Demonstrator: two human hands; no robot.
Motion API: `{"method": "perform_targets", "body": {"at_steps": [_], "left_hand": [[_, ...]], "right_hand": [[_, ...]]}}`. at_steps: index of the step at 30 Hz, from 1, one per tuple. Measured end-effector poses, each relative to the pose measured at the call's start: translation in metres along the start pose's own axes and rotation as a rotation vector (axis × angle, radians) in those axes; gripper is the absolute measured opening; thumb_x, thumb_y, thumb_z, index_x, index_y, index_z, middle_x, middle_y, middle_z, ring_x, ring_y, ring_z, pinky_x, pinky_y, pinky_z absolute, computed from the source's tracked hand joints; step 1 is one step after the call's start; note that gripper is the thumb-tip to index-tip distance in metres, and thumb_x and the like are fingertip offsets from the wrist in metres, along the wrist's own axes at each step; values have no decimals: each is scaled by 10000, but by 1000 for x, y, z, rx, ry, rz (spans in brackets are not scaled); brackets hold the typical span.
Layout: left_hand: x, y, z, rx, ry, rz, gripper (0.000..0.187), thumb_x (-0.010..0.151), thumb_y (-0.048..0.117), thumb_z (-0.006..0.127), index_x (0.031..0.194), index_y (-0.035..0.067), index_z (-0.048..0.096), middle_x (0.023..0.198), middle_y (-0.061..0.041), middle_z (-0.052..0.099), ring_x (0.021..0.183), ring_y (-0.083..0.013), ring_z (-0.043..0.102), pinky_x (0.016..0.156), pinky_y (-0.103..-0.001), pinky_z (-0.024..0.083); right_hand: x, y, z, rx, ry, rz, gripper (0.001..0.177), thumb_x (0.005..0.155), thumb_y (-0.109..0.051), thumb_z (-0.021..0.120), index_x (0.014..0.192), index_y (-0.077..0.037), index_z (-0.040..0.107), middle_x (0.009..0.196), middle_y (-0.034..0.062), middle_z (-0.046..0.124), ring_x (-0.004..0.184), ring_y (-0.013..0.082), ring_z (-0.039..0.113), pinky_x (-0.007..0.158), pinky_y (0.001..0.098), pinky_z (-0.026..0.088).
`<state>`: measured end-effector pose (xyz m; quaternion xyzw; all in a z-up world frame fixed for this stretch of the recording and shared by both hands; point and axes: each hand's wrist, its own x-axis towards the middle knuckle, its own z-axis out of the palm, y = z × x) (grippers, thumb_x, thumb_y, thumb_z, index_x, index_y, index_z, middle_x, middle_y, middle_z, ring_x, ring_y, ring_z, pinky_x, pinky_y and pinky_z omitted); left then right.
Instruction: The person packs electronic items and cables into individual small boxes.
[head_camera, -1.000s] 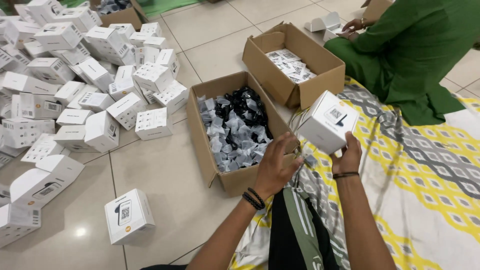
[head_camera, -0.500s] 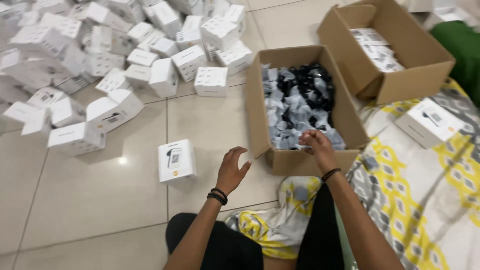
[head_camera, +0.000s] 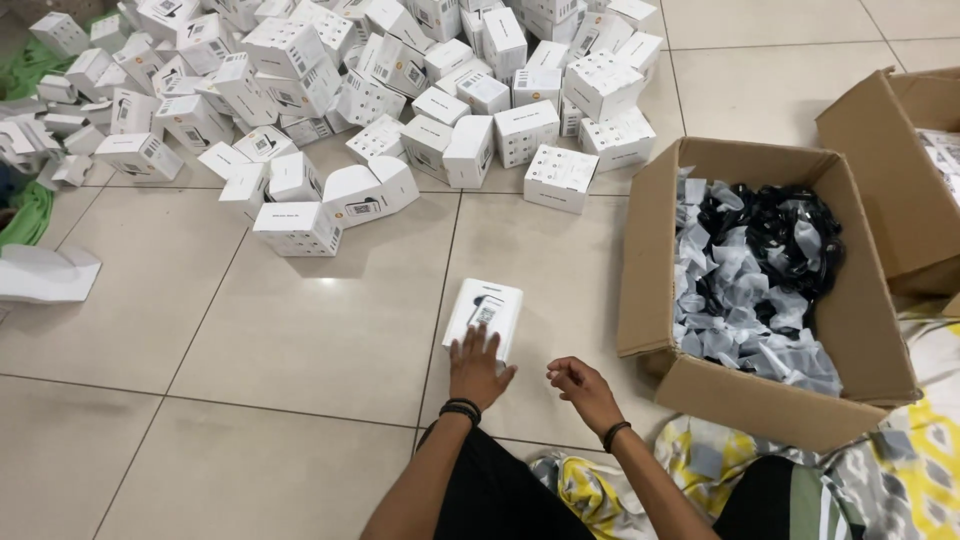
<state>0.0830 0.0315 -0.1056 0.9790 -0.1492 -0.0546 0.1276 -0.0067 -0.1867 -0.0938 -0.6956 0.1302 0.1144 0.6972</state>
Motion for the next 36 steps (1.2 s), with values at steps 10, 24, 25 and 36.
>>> {"method": "perform_targets", "body": {"at_steps": [10,24,25,36], "left_hand": [[-57,39,26,-282,-26,386,205,958,303,692,1012,108,658,1466,-21,591,1493,-251,401,1183,-598,232],[-55,27,71,-1095,-29,-312,774,791,226,855,1430,52,456,1363,-115,614,1234,-259,665,1054,-359,537],[-54,26,72,-1098,-25,-314,774,791,226,855,1430,52,456,1363,-115,614,1234,-259,665,1054,-359,537],[-53,19,70,-1316,-66,-351,378,968,342,646,1223,63,649,1177,-77,684,1111,-186,627,966,-323,494]], "right_hand": [[7,59,-28,-504,525,-188,604,851,-260,769,1376,-68,539,1423,179,567,1340,348,518,1099,447,417],[-4,79,-9,47,256,324,799,888,-372,650,1596,-244,303,1534,85,527,1322,278,562,980,467,509],[-6,78,-9,43,253,323,799,888,-372,650,1596,-244,303,1534,85,527,1322,278,562,980,467,509],[-37,76,-23,329,343,346,747,794,-244,743,1451,-214,388,1418,38,566,1236,246,550,888,504,478]]}}
